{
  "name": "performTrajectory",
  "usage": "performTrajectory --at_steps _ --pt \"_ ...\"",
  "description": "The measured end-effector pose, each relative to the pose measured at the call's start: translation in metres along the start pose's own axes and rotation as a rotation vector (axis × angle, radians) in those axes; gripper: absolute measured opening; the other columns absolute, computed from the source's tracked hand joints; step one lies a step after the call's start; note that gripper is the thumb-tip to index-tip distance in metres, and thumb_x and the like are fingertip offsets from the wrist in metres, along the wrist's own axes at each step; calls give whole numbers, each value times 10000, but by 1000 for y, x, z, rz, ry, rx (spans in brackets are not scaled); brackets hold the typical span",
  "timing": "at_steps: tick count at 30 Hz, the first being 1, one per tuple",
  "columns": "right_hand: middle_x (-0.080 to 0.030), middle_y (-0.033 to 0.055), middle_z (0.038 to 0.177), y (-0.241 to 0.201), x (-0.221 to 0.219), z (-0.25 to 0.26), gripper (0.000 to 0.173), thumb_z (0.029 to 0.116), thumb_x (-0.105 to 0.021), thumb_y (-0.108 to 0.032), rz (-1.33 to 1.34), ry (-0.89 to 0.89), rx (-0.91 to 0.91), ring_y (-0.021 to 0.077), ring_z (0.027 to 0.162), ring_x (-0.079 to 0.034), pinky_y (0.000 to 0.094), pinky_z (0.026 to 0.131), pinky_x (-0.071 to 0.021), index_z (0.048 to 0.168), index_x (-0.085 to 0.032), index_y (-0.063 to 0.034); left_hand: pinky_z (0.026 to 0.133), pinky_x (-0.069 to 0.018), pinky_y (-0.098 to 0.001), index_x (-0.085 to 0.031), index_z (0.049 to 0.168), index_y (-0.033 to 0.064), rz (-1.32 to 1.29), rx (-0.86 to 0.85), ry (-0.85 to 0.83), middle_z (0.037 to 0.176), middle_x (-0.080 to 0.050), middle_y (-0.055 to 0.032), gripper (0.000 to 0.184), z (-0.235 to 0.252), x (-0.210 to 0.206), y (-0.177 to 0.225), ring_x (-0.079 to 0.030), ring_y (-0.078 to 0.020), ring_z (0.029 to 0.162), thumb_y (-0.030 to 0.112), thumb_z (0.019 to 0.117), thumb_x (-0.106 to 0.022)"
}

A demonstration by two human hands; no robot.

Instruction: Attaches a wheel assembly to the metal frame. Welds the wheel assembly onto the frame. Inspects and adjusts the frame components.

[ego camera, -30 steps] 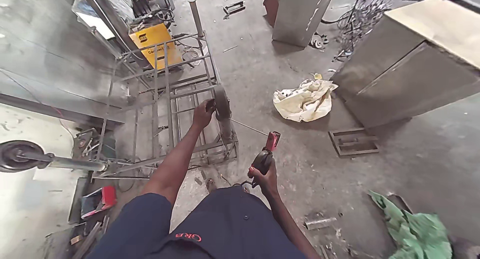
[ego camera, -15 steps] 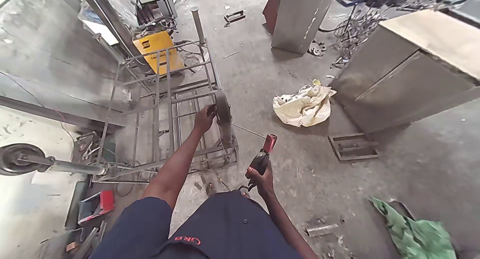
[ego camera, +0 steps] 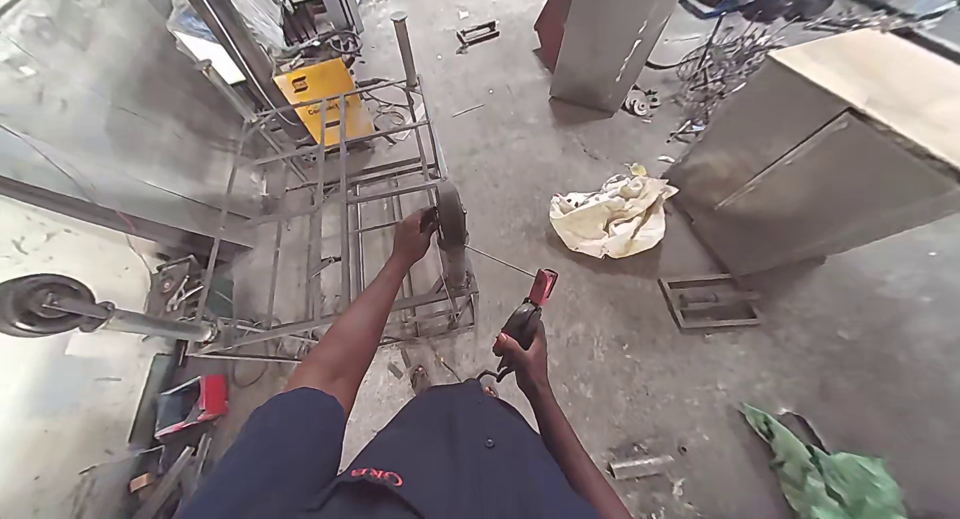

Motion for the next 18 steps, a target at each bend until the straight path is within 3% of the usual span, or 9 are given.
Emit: performTrajectory --at_steps 4,13,18 --pt "-671 132 935 -2 -1 1 947 656 -878 -408 2 -6 -4 229 720 -702 404 640 -627 1352 -392 11 1050 -492 -549 -627 1395 96 0 8 2 1258 -718 -105 396 0 0 1 -685 -246 1164 245 1030 -606" --pt "-669 127 964 -1 -3 7 914 685 -861 -366 -27 -42 -43 211 746 -700 387 645 -624 1376 -391 3 1080 -503 -469 -628 1382 60 -59 23 -4 1298 -693 -124 384 1 -2 1 -672 -230 1192 176 1016 -614" --pt "-666 116 1054 -2 -1 11 913 654 -867 -407 -120 -7 -33 179 862 -694 369 714 -615 1349 -439 2 1077 -499 -492 -596 1410 96 -44 50 -8 1293 -697 -107 410 -6 -11 -27 -665 -229 1200 243 1028 -614"
Point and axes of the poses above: each hand's wrist, its own z-axis towards the middle knuckle, its own x-axis out of the back of the hand, y = z × x, the point moved 7 cm from there along z, towards the middle knuckle
